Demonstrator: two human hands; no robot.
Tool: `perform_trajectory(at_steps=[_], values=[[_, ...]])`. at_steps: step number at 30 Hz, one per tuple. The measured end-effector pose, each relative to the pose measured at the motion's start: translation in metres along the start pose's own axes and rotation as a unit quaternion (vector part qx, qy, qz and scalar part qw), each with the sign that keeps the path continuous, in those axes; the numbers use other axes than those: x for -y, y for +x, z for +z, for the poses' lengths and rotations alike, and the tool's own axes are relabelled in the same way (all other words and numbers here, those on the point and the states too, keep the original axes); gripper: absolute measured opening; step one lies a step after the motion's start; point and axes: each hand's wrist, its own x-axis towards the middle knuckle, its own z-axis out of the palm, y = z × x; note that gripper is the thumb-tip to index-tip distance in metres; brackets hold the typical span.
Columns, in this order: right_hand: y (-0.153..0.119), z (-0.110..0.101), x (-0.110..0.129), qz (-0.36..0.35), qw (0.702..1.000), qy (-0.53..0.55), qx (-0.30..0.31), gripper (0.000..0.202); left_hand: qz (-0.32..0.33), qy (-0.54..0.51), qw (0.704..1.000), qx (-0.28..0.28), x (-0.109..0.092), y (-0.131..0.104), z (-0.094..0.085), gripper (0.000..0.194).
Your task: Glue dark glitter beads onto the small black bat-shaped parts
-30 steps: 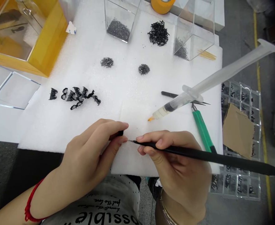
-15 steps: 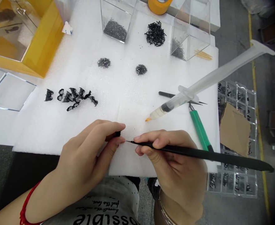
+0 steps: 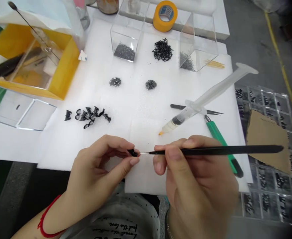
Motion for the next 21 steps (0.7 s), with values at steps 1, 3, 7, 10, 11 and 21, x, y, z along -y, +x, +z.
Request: perform_trajectory(at_steps=[1, 3, 7, 10, 11, 21], values=[[-0.001, 0.005, -0.001, 0.006, 1.000, 0.022, -0.015, 0.018, -0.012, -0.022, 1.000, -0.010, -0.001, 0.001, 0.000, 0.023], [-0.003, 0.012, -0.003, 0.008, 0.998, 0.044, -0.041, 0.016, -0.037, -0.057, 0.997, -0.024, -0.002, 0.001, 0.000, 0.021], [-0.006, 0.017, -0.005, 0.017, 0.998, 0.036, -0.055, 0.013, -0.046, -0.067, 0.995, -0.053, -0.002, 0.000, 0.001, 0.021], [-0.007, 0.018, -0.005, 0.023, 0.998, 0.032, -0.053, 0.013, -0.025, -0.055, 0.995, -0.078, -0.002, -0.001, 0.002, 0.023], [-0.007, 0.018, -0.005, 0.024, 0.998, 0.031, -0.053, 0.014, -0.016, -0.051, 0.995, -0.079, -0.002, -0.001, 0.003, 0.024], [-0.006, 0.017, -0.009, 0.012, 0.999, 0.019, -0.045, 0.018, 0.014, -0.031, 0.998, -0.058, 0.001, -0.003, 0.001, 0.022]])
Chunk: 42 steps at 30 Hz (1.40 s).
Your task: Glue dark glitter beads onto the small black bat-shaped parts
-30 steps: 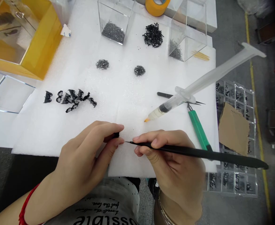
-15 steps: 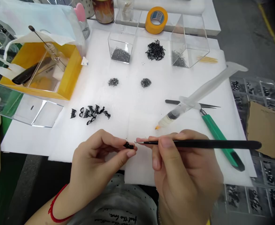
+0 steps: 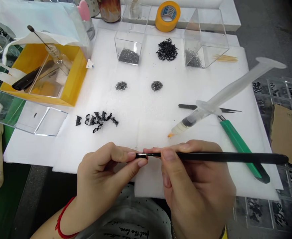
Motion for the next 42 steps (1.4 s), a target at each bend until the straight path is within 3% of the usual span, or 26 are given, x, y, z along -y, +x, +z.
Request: perform_trajectory(at_steps=[24, 33, 42], values=[[0.0029, -0.0064, -0.0004, -0.011, 0.998, 0.001, 0.058, 0.019, -0.005, 0.016, 1.000, 0.014, 0.0010, 0.0008, -0.0007, 0.022], [0.0045, -0.0068, 0.0044, 0.076, 0.995, 0.004, 0.072, 0.010, 0.006, -0.003, 0.999, 0.042, 0.0026, 0.0001, -0.0020, 0.019], [0.0049, -0.0055, 0.0057, 0.097, 0.993, 0.008, 0.064, 0.009, 0.014, -0.002, 0.998, 0.057, 0.0033, 0.0000, -0.0036, 0.019]])
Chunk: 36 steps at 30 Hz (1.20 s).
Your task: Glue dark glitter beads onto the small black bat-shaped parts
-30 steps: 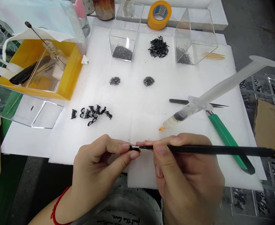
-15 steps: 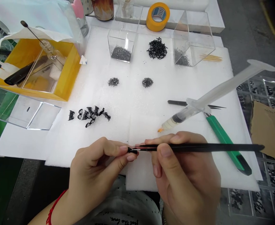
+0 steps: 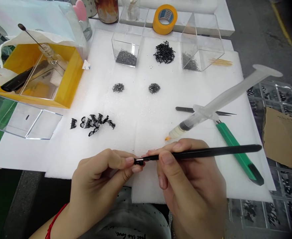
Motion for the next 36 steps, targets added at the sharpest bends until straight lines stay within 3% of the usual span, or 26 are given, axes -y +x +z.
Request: perform_trajectory(at_steps=[6, 15, 36], values=[[0.0007, 0.0024, 0.0001, -0.001, 1.000, -0.011, -0.025, 0.010, 0.001, 0.005, 1.000, 0.014, 0.0009, -0.0015, -0.0013, 0.020], [0.0058, -0.0041, -0.0023, 0.015, 0.999, 0.045, 0.014, 0.007, -0.018, -0.005, 1.000, 0.011, -0.0002, 0.0001, -0.0019, 0.021], [0.0034, -0.0013, -0.0003, 0.024, 0.998, 0.042, 0.026, 0.009, -0.010, -0.030, 0.999, 0.015, -0.0060, 0.0058, -0.0029, 0.024]])
